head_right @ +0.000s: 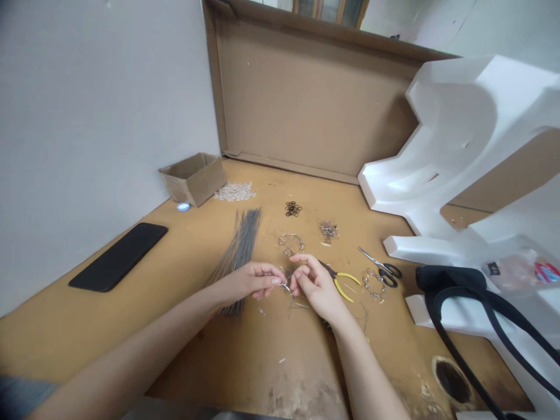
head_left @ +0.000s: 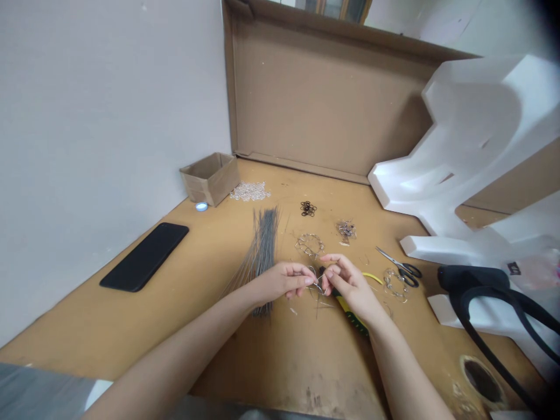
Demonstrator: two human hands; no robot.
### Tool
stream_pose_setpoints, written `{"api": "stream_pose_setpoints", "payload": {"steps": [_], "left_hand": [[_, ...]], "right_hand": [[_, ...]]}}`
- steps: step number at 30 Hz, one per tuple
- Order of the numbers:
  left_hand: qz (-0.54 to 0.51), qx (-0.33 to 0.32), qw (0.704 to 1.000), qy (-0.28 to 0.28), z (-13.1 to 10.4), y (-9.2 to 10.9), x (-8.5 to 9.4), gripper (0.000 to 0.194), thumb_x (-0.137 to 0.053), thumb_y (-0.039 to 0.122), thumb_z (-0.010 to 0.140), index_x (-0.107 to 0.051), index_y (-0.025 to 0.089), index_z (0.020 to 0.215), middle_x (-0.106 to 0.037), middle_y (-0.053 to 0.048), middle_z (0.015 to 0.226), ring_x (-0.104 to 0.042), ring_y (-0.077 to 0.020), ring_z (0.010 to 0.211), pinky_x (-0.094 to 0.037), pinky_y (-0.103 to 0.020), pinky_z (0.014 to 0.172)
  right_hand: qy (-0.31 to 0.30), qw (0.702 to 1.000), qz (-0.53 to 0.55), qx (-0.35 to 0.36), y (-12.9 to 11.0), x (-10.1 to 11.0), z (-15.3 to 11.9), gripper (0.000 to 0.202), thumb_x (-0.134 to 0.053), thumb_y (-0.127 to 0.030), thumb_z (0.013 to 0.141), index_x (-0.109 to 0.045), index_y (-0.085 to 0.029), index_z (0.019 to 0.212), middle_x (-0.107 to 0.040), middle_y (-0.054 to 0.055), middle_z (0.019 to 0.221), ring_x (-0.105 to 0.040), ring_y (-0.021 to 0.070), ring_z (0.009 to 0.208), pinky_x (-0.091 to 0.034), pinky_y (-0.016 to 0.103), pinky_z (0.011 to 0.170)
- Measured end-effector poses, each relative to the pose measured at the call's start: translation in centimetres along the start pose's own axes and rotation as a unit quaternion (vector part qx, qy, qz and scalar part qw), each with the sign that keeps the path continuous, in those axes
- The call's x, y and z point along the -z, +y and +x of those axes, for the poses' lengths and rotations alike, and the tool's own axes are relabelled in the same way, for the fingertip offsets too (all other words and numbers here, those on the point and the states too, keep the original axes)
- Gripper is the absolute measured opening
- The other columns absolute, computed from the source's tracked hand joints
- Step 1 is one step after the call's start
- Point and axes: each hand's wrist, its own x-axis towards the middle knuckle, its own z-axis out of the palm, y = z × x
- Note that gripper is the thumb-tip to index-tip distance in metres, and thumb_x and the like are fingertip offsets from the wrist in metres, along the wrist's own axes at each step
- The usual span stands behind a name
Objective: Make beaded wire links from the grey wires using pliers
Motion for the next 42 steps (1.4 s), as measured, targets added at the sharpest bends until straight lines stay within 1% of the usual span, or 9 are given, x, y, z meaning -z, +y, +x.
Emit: {"api": "stream_pose_setpoints", "payload": {"steps": [6,10,13,18,22,29,33,37,42], "left_hand": [[0.032,-0.005,0.999,0.028,0.2,-0.2,0.0,0.026,-0.056,0.038,0.073,-0.060,0.014,0.080,-0.044,0.006,0.050,-0.035,-0.0048,0.047,-0.025,-0.018,0.048],[0.013,0.006,0.999,0.048,0.1,0.1,0.0,0.026,-0.055,0.039,0.072,-0.058,0.014,0.075,-0.042,0.007,0.049,-0.031,-0.0048,0.046,-0.021,-0.018,0.046],[-0.010,0.010,0.999,0.050,0.0,0.3,0.0,0.025,-0.056,0.038,0.071,-0.056,0.014,0.073,-0.040,0.007,0.047,-0.028,-0.0045,0.044,-0.019,-0.018,0.044],[-0.039,0.004,0.998,0.048,0.1,0.2,0.2,0.024,-0.056,0.038,0.072,-0.056,0.013,0.073,-0.040,0.007,0.046,-0.027,-0.0045,0.043,-0.017,-0.019,0.043],[-0.075,0.003,0.996,0.053,0.2,0.1,0.1,0.025,-0.056,0.038,0.073,-0.056,0.013,0.073,-0.037,0.008,0.044,-0.024,-0.0044,0.041,-0.015,-0.019,0.042],[-0.009,-0.018,0.991,0.135,0.4,0.1,-0.5,0.025,-0.054,0.038,0.073,-0.056,0.014,0.070,-0.041,0.007,0.046,-0.030,-0.0053,0.043,-0.023,-0.019,0.045],[0.027,-0.026,0.993,0.116,0.4,-0.3,-0.4,0.026,-0.053,0.039,0.074,-0.057,0.014,0.070,-0.043,0.006,0.048,-0.033,-0.0055,0.045,-0.024,-0.018,0.047],[0.000,-0.013,0.996,0.091,0.4,-0.5,-0.2,0.027,-0.053,0.041,0.074,-0.059,0.014,0.074,-0.042,0.006,0.047,-0.031,-0.0055,0.044,-0.022,-0.018,0.045],[-0.011,0.015,0.996,0.084,0.4,-0.3,-0.2,0.029,-0.056,0.043,0.070,-0.060,0.014,0.073,-0.040,0.007,0.044,-0.027,-0.0050,0.041,-0.019,-0.019,0.042]], "right_hand": [[-0.003,1.000,0.010,-0.019,-0.4,-0.1,-0.1,0.025,-0.053,-0.032,0.080,-0.046,-0.019,0.101,-0.057,-0.002,0.064,-0.053,0.0110,0.054,-0.044,0.027,0.058],[0.014,1.000,-0.011,-0.016,-0.2,0.0,0.0,0.023,-0.055,-0.032,0.079,-0.049,-0.019,0.098,-0.055,-0.002,0.065,-0.053,0.0100,0.054,-0.044,0.025,0.057],[0.021,0.999,-0.043,0.007,0.3,0.0,0.0,0.022,-0.052,-0.032,0.081,-0.049,-0.020,0.100,-0.055,-0.002,0.067,-0.053,0.0103,0.056,-0.044,0.025,0.057],[0.038,0.987,-0.145,0.057,0.7,-0.2,-0.1,0.024,-0.044,-0.030,0.085,-0.047,-0.023,0.108,-0.055,-0.001,0.070,-0.055,0.0122,0.061,-0.045,0.027,0.062],[0.047,0.984,-0.158,0.073,0.5,-0.5,-0.2,0.026,-0.043,-0.029,0.086,-0.045,-0.023,0.111,-0.055,0.000,0.072,-0.056,0.0126,0.063,-0.046,0.027,0.063],[0.065,0.990,-0.114,0.053,0.6,-0.4,-0.2,0.025,-0.047,-0.031,0.084,-0.049,-0.021,0.106,-0.057,0.000,0.069,-0.056,0.0119,0.058,-0.046,0.026,0.059],[0.071,0.991,-0.106,0.031,0.5,-0.2,-0.1,0.024,-0.049,-0.032,0.082,-0.050,-0.020,0.103,-0.056,-0.001,0.067,-0.055,0.0115,0.056,-0.046,0.025,0.057],[0.061,0.993,-0.099,0.021,0.3,0.0,-0.1,0.024,-0.050,-0.032,0.081,-0.050,-0.020,0.102,-0.055,-0.001,0.066,-0.054,0.0110,0.054,-0.045,0.025,0.056],[0.065,0.994,-0.084,0.006,0.1,0.0,-0.1,0.026,-0.051,-0.033,0.080,-0.050,-0.020,0.102,-0.055,-0.002,0.065,-0.053,0.0106,0.053,-0.046,0.026,0.056]]}}
